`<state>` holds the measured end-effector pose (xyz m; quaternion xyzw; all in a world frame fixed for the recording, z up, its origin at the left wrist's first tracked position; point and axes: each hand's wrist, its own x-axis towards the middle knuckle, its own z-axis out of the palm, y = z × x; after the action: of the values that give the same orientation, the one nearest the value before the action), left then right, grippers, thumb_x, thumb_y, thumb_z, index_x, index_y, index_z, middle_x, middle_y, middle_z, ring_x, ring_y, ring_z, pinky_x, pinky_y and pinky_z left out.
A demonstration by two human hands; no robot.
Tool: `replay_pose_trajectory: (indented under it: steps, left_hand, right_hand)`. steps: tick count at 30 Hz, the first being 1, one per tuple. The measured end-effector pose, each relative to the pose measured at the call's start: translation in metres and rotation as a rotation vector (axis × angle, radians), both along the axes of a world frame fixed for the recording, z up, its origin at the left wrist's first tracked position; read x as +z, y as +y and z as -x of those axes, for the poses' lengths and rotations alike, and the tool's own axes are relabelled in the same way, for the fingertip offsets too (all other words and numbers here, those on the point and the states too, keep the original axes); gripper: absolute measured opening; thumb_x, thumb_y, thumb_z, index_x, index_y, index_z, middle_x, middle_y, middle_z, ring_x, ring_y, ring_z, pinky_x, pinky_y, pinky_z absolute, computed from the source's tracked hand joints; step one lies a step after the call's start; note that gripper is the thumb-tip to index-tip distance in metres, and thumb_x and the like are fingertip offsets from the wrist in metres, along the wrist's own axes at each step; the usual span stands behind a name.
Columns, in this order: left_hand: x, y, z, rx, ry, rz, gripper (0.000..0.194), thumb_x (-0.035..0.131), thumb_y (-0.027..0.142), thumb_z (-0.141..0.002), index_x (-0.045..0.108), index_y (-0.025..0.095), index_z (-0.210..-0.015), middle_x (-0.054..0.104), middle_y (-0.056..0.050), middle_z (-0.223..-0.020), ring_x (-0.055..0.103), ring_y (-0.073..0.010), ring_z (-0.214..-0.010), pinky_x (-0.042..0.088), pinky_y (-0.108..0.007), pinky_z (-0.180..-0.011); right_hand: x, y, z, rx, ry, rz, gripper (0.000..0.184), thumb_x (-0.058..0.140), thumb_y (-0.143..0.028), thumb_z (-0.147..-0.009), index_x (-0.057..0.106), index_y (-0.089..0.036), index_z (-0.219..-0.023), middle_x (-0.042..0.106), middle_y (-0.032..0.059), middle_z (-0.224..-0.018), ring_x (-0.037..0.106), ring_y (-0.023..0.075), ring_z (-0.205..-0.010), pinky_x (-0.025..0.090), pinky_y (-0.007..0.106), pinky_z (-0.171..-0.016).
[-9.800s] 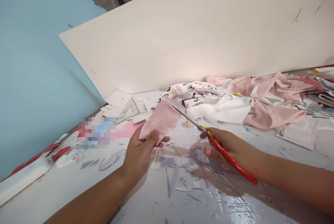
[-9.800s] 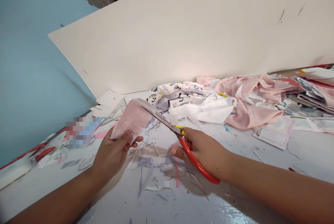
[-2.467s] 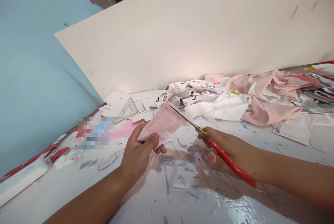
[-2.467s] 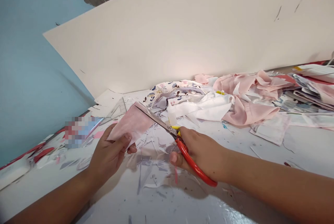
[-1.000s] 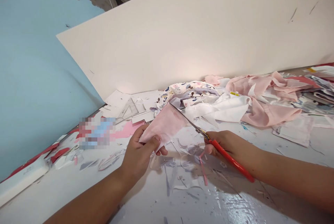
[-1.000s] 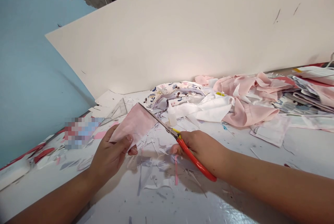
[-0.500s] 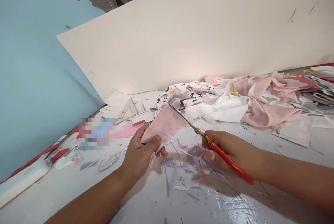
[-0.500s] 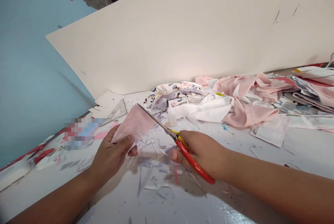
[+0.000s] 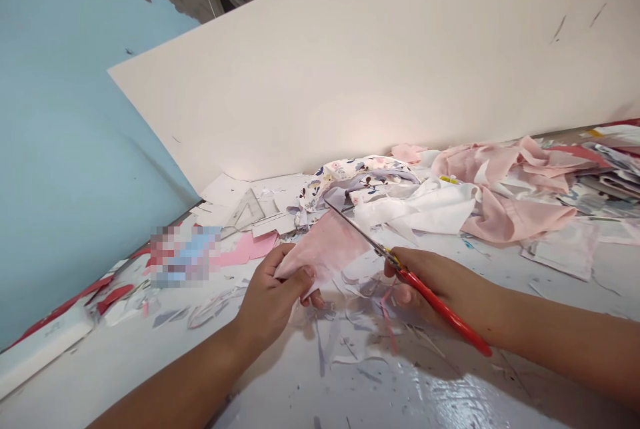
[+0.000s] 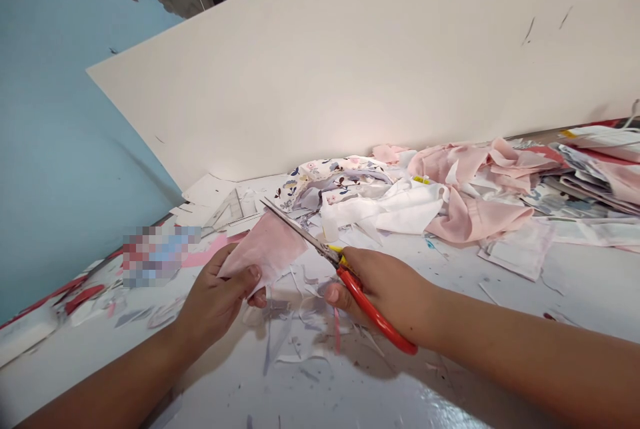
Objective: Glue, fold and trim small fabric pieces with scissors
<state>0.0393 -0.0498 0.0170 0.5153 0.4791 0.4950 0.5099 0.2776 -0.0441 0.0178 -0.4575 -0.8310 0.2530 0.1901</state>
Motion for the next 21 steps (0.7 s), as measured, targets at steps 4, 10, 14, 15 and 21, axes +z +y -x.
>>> replay_pose_trajectory:
  steps: [4, 10, 14, 15, 21]
  left_hand:
    - [-0.0012, 0.0004, 0.0002, -0.01, -0.003, -0.004, 0.021, 0.064, 0.027, -0.07, 0.052, 0.02, -0.086, 0.058, 0.005, -0.055, 0.054, -0.01, -0.044, 0.041, -0.023, -0.05]
    - [-0.0007, 0.0001, 0.0004, -0.022, -0.014, -0.009, 0.021, 0.064, 0.028, -0.071, 0.051, 0.021, -0.085, 0.058, 0.005, -0.06, 0.055, -0.0094, -0.046, 0.042, -0.023, -0.049]
    - [-0.0001, 0.0004, 0.0009, -0.029, -0.019, 0.001, 0.022, 0.065, 0.028, -0.069, 0.05, 0.02, -0.085, 0.058, 0.005, -0.059, 0.055, -0.009, -0.046, 0.042, -0.022, -0.05]
    - [-0.0002, 0.0007, 0.0009, -0.032, -0.021, 0.002, 0.022, 0.065, 0.028, -0.069, 0.05, 0.02, -0.084, 0.058, 0.005, -0.058, 0.055, -0.0089, -0.046, 0.042, -0.022, -0.05]
    - [-0.0023, 0.002, 0.0011, -0.055, -0.023, 0.016, 0.026, 0.064, 0.029, -0.07, 0.048, 0.021, -0.09, 0.059, 0.005, -0.059, 0.055, -0.0088, -0.046, 0.044, -0.023, -0.05]
  right_hand:
    - [-0.0015, 0.001, 0.0004, -0.038, -0.009, 0.011, 0.042, 0.026, -0.061, -0.082, 0.038, -0.022, -0.069, 0.049, -0.0001, -0.062, 0.043, 0.0155, -0.053, 0.033, 0.027, -0.048]
    - [-0.003, 0.0026, 0.0021, -0.058, 0.045, 0.036, 0.038, 0.032, -0.054, -0.082, 0.033, -0.022, -0.062, 0.046, -0.0013, -0.058, 0.04, 0.0137, -0.049, 0.031, 0.026, -0.046]
    - [-0.0033, 0.006, 0.0027, -0.048, 0.063, 0.058, 0.037, 0.037, -0.052, -0.081, 0.038, -0.022, -0.06, 0.048, -0.0012, -0.058, 0.045, 0.0141, -0.051, 0.033, 0.026, -0.048]
    - [-0.0036, 0.0067, 0.0027, -0.047, 0.071, 0.057, 0.036, 0.039, -0.051, -0.081, 0.039, -0.021, -0.06, 0.049, -0.0013, -0.058, 0.045, 0.0141, -0.051, 0.034, 0.026, -0.049]
    - [-0.0026, 0.0042, 0.003, -0.144, 0.172, 0.14, 0.041, 0.039, -0.054, -0.08, 0.033, -0.022, -0.056, 0.039, -0.0032, -0.053, 0.037, 0.0128, -0.049, 0.031, 0.026, -0.047]
